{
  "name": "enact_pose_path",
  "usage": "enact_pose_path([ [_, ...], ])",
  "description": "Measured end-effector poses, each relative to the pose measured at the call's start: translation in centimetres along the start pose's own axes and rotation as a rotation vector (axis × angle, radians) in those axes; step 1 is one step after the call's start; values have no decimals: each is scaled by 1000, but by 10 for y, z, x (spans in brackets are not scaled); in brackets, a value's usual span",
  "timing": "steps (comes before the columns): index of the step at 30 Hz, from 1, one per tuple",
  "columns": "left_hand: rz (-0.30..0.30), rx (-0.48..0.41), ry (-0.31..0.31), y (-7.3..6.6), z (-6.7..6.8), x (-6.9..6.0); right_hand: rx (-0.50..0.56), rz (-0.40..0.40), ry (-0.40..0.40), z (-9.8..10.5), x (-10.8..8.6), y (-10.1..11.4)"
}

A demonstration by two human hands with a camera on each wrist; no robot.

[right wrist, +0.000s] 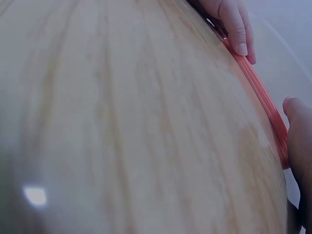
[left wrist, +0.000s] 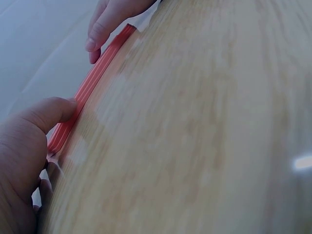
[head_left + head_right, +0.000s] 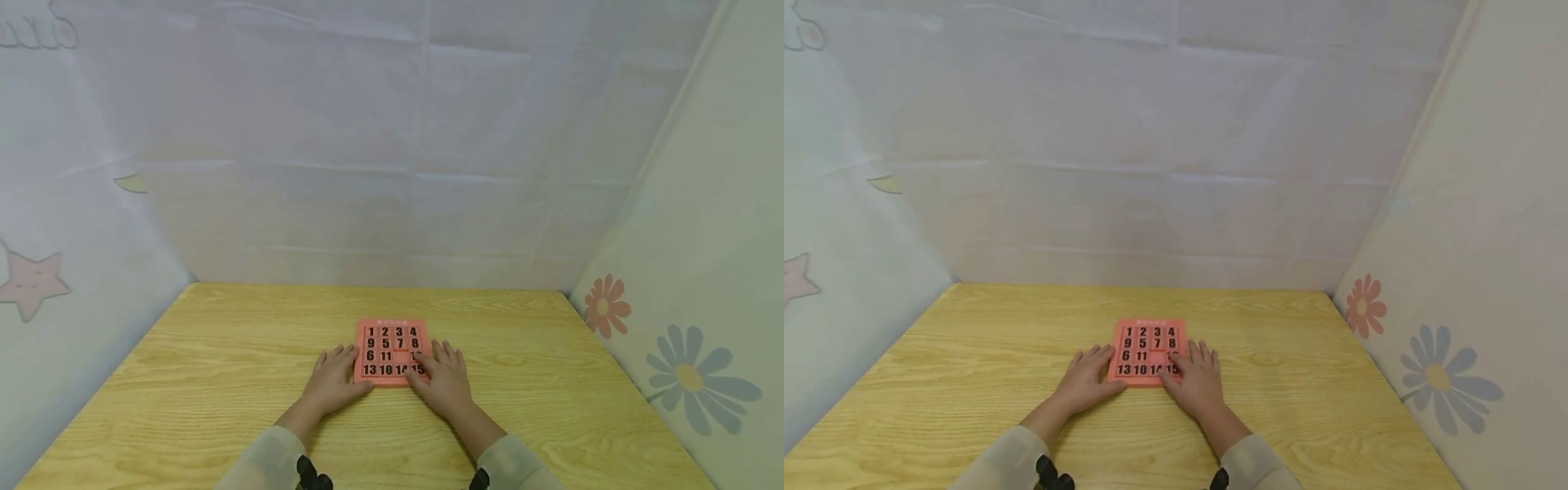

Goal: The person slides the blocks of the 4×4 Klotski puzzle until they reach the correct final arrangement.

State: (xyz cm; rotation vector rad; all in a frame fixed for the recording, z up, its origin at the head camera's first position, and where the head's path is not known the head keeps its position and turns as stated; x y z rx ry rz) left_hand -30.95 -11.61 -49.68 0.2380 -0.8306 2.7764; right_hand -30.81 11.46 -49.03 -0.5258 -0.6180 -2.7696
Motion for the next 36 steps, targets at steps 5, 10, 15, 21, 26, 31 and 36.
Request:
enact_pose_path([
  [5, 3, -5, 1, 2, 0, 1, 24, -11, 2, -3, 1, -1],
  [10, 15, -5, 12, 4, 0, 1, 53, 15, 1, -6, 4, 6],
  [15, 14, 3, 14, 5, 0, 1, 51, 61, 13, -12, 8, 20],
  [21, 12, 6, 12, 5, -1, 1, 28, 107, 47, -18, 10, 36],
  [26, 16, -10, 19, 4, -1, 0, 4, 141, 64, -22, 11, 43],
  [31, 9, -5, 14, 1, 0, 1, 8, 170, 68, -26, 12, 45],
  [36, 9, -2, 11, -1, 0, 1, -19, 158, 95, -28, 12, 45],
])
Point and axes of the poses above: each hand's wrist, its own x-axis towards the middle knuckle, its own z-axis out of the back of the hand, y = z × x, the point moved 5 cm from there along x, towards the middle knuckle, and after that the axes turned 6 degrees about -y, right-handed, at the moved point
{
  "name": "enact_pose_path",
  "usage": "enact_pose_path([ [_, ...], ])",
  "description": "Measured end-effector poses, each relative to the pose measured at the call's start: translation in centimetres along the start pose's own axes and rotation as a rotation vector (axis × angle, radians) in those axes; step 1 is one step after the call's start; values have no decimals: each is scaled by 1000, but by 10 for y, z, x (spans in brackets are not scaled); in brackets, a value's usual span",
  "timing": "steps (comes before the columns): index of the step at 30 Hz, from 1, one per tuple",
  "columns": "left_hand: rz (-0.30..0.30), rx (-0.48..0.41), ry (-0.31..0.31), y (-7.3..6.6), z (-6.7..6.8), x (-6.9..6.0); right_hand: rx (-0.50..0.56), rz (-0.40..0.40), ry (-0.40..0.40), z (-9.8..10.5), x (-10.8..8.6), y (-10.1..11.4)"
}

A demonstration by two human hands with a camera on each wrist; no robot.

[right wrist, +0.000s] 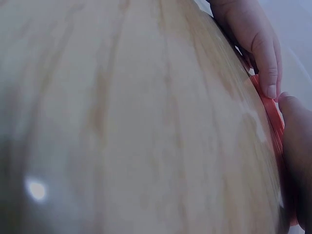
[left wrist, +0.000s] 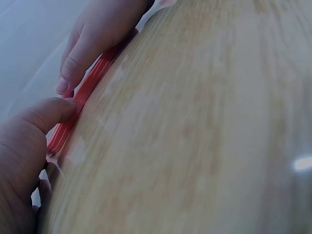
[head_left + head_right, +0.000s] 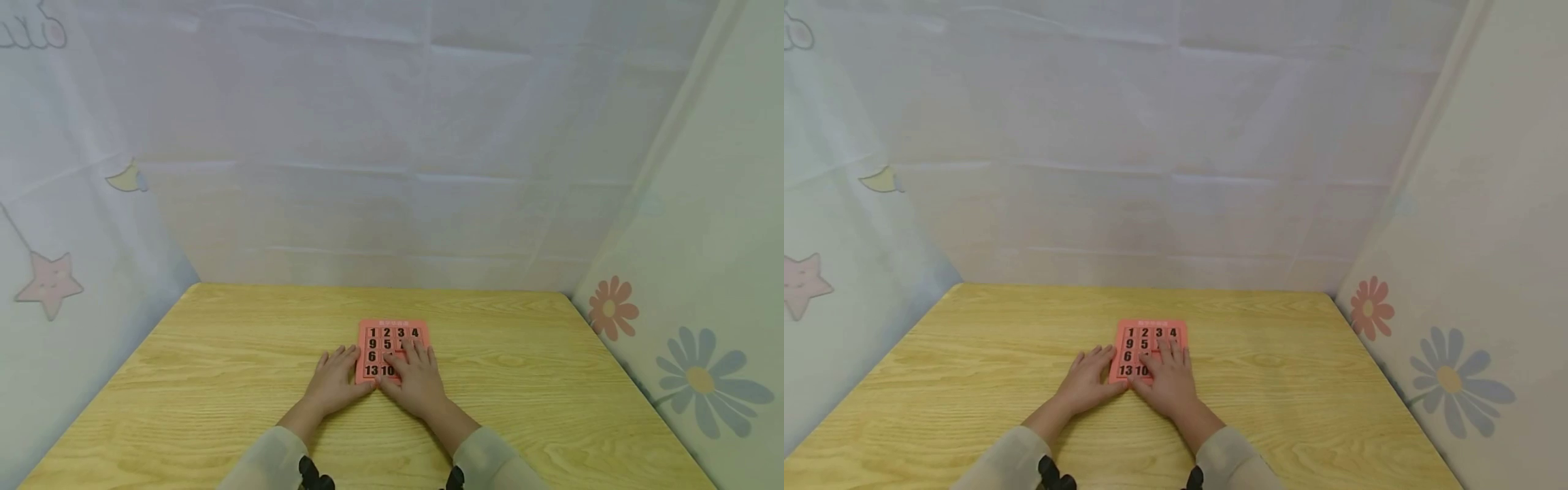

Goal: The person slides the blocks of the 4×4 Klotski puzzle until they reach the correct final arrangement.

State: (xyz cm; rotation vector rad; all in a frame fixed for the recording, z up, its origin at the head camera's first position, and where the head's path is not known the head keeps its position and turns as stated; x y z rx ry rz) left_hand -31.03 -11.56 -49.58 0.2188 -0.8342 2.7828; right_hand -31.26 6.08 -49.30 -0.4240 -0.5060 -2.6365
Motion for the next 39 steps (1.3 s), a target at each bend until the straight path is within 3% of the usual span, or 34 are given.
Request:
enact_pose_path([
  [39, 0, 3, 9, -1, -2, 1, -30, -75, -15, 8, -8, -18],
])
Point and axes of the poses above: each hand's wrist, its own x-axis towards the middle knuckle, its own z-axis out of the back of the hand, y = z × x, the point moved 5 cm from there along x, towards the middle knuckle, and after that the axes turned 6 degrees about -y, right-handed, at the moved point
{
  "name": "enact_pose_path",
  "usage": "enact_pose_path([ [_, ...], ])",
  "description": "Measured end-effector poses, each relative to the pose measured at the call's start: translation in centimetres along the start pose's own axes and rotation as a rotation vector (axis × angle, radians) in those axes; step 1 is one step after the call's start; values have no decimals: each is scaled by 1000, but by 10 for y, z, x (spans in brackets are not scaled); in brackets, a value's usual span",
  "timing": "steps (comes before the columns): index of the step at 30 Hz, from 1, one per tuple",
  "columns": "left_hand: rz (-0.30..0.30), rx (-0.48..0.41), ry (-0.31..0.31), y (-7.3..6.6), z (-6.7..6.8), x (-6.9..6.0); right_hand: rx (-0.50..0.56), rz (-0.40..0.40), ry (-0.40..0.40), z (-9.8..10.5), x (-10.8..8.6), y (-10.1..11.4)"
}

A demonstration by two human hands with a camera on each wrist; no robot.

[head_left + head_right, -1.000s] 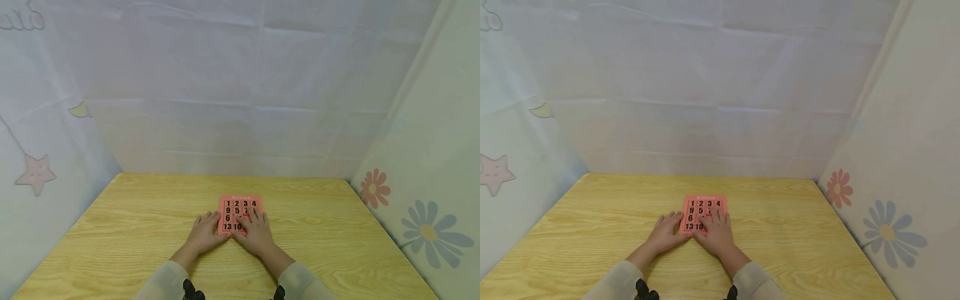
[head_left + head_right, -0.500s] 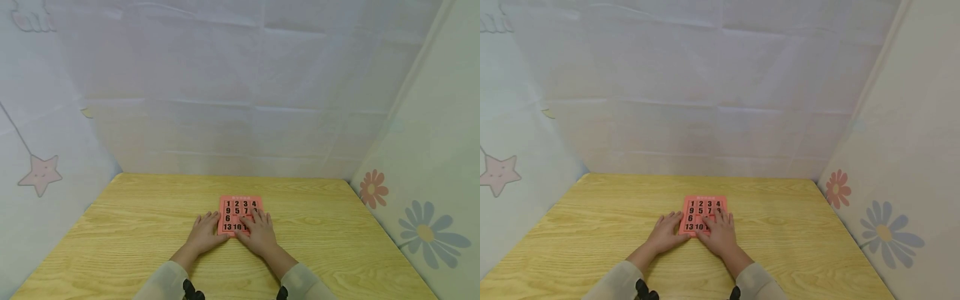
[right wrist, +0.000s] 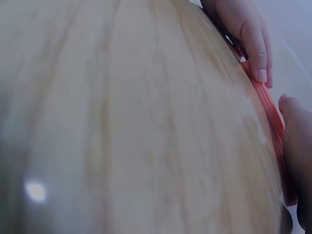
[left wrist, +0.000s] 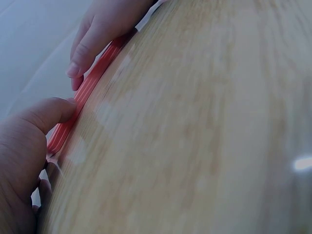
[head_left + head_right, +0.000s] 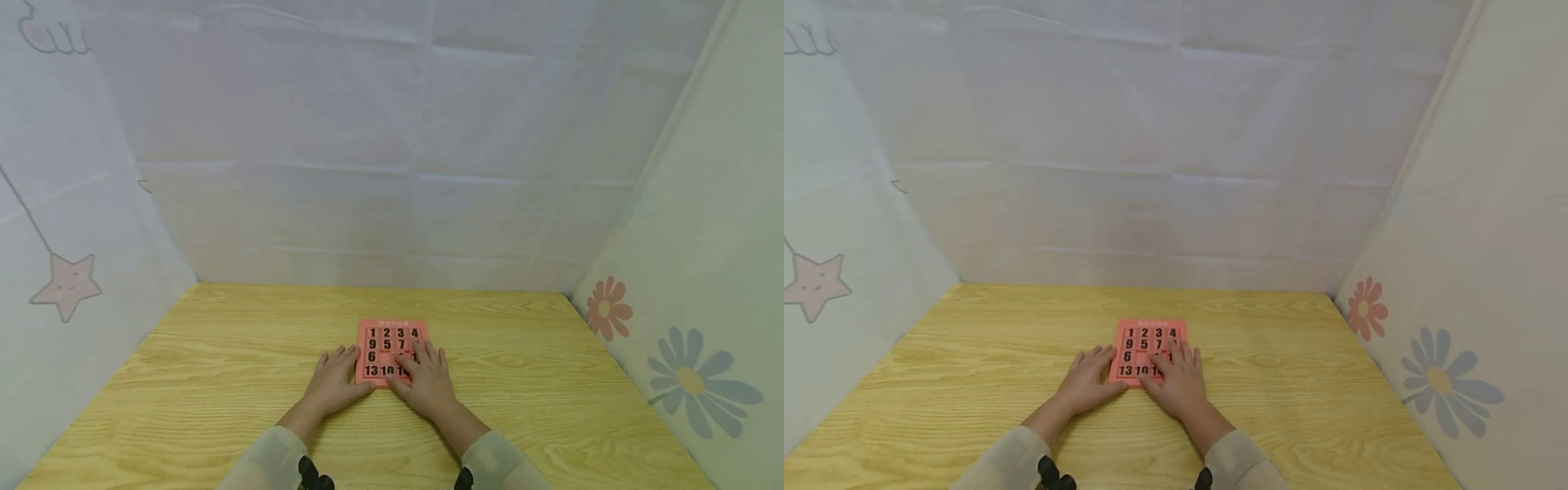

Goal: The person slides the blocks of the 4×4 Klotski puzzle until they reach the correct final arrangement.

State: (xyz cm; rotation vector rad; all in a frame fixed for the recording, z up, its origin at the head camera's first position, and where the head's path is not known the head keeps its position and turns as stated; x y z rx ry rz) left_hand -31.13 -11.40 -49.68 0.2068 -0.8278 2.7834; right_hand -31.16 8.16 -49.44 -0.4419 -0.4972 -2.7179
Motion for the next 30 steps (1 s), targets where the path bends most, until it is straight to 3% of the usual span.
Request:
enact_pose_path([
  [30, -4, -13, -4, 0, 1, -1, 0, -12, -30, 5, -1, -6],
])
Point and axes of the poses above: each hand's wrist, its own x-axis towards the middle knuckle, its own z-axis out of the back of the hand, y = z × x, the point moved 5 cm from there along x, towards the middle knuckle, and after that the axes turned 6 degrees about -y, right-handed, at the moved point
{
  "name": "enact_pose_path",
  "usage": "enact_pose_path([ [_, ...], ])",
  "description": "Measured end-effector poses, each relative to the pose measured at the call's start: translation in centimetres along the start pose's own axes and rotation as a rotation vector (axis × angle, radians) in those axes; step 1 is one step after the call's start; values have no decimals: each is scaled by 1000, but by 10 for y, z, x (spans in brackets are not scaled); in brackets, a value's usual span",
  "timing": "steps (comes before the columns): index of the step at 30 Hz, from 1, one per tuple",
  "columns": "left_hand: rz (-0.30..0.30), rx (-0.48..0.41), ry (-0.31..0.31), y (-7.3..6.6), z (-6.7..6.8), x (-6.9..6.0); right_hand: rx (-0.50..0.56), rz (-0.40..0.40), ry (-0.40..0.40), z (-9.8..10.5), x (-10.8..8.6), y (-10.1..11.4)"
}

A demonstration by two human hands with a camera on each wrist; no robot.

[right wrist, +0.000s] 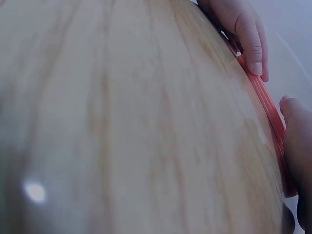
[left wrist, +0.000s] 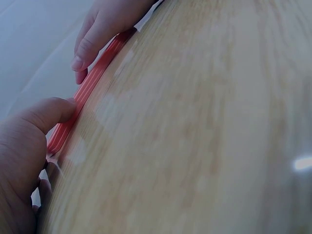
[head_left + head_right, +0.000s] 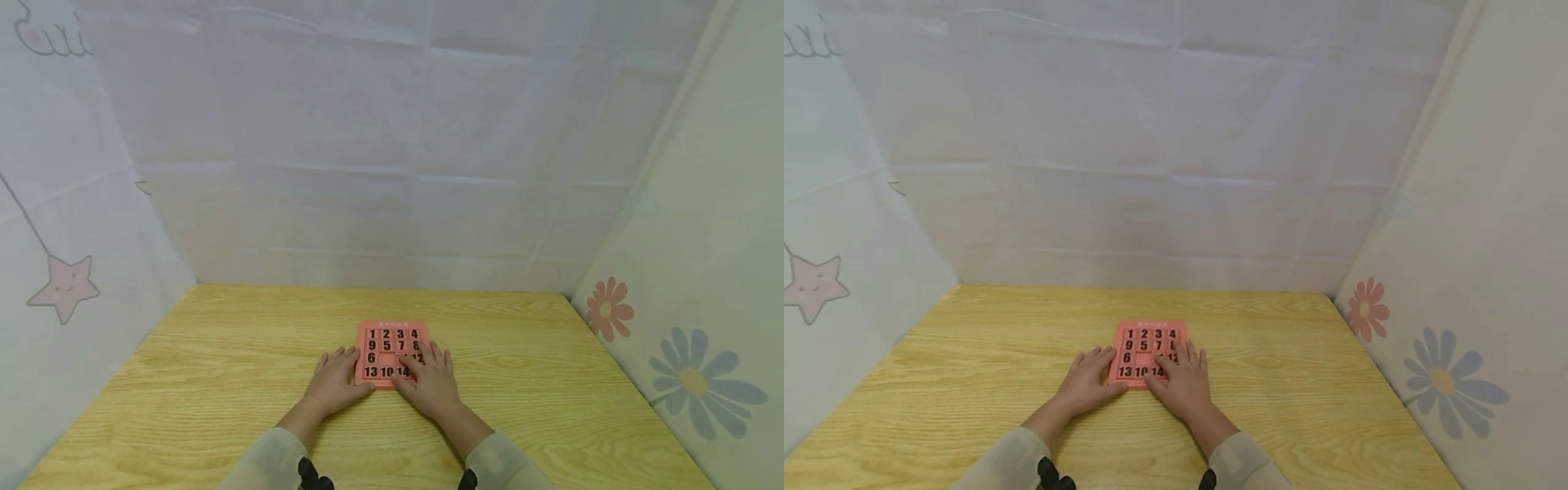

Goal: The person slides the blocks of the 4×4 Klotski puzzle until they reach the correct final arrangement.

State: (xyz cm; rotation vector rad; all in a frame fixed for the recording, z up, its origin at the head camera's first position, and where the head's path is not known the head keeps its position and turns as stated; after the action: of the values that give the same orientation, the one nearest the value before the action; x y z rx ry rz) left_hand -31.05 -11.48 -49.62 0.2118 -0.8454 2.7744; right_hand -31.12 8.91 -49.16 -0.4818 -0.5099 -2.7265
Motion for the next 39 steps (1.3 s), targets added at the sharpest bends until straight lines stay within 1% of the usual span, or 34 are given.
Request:
enact_pose_path([
  [10, 8, -8, 0, 3, -2, 2, 30, 2, -1, -1, 1, 3],
  [15, 21, -8, 10, 4, -2, 1, 36, 43, 6, -4, 5, 15],
  [20, 6, 13, 4, 4, -2, 1, 21, 83, 38, -11, 11, 28],
  [25, 1, 30, -4, 2, -2, 1, -26, 90, 78, -16, 14, 36],
  [31, 1, 29, -7, 2, -2, 1, 5, 86, 99, -18, 16, 40],
  [39, 6, 36, -7, 0, 0, 1, 24, 84, 100, -22, 17, 40],
])
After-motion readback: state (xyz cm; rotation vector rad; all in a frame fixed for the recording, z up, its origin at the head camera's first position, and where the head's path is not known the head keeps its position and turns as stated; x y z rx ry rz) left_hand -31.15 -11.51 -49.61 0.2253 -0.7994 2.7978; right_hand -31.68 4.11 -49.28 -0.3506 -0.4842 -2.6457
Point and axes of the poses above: each hand's wrist, its own x-axis towards the middle knuckle, its own z-axis out of the back of the hand, y = z × x, the point moved 5 cm from there along x, towards the middle knuckle, and after that the axes turned 6 degrees about -y, right-handed, at the moved point
